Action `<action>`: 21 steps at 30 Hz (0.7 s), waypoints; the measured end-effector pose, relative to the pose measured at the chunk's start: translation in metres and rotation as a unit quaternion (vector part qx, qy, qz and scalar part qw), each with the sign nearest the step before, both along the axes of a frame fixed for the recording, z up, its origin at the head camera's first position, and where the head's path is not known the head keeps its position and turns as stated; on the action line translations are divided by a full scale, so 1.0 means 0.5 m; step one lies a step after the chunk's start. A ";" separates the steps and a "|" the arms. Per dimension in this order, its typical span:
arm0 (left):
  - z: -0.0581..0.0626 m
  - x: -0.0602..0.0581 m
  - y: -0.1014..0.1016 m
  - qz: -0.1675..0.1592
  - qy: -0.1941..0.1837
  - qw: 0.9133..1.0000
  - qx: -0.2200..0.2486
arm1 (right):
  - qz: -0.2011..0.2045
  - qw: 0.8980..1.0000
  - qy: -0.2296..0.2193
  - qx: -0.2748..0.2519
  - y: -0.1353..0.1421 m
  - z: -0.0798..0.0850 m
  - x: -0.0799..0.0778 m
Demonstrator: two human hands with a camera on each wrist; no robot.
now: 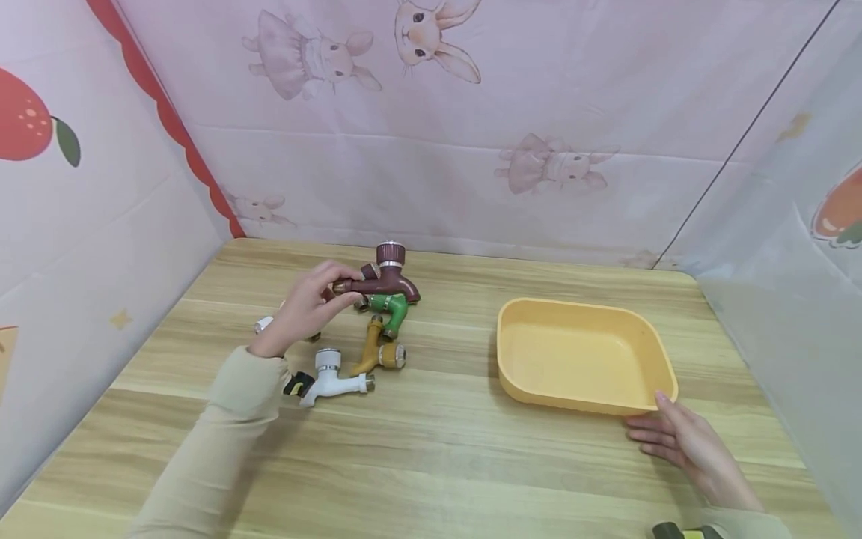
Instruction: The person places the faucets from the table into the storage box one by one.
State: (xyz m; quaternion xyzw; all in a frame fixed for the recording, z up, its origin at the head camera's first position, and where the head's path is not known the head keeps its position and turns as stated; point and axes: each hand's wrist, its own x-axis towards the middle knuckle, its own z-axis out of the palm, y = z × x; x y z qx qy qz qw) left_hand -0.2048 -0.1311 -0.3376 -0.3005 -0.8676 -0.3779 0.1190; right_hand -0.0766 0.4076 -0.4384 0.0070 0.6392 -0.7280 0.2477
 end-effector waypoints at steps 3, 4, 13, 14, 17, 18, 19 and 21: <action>-0.004 -0.007 0.011 -0.007 0.007 1.000 0.005 | -0.005 1.000 -0.008 0.010 0.000 -0.001 0.000; -0.005 -0.009 0.015 -0.008 0.010 1.000 0.007 | -0.006 1.000 -0.008 0.012 0.000 -0.001 0.000; -0.003 -0.020 0.061 -0.024 0.009 0.999 0.024 | -0.014 1.000 0.006 -0.003 0.002 -0.001 0.002; -0.002 -0.021 0.066 -0.028 0.008 0.999 0.028 | -0.013 1.000 0.007 0.000 0.001 0.000 0.001; -0.001 -0.025 0.081 -0.041 0.010 0.998 0.036 | -0.011 1.000 0.005 0.003 0.000 0.002 0.001; -0.001 -0.026 0.086 -0.045 0.011 0.998 0.037 | -0.010 1.000 0.005 0.003 -0.001 0.002 0.001; -0.001 -0.027 0.091 -0.048 0.012 0.998 0.038 | -0.009 1.000 0.008 0.000 -0.002 0.002 0.001; 0.000 -0.029 0.101 -0.051 0.011 0.998 0.036 | -0.006 1.000 0.013 -0.006 -0.004 0.002 0.001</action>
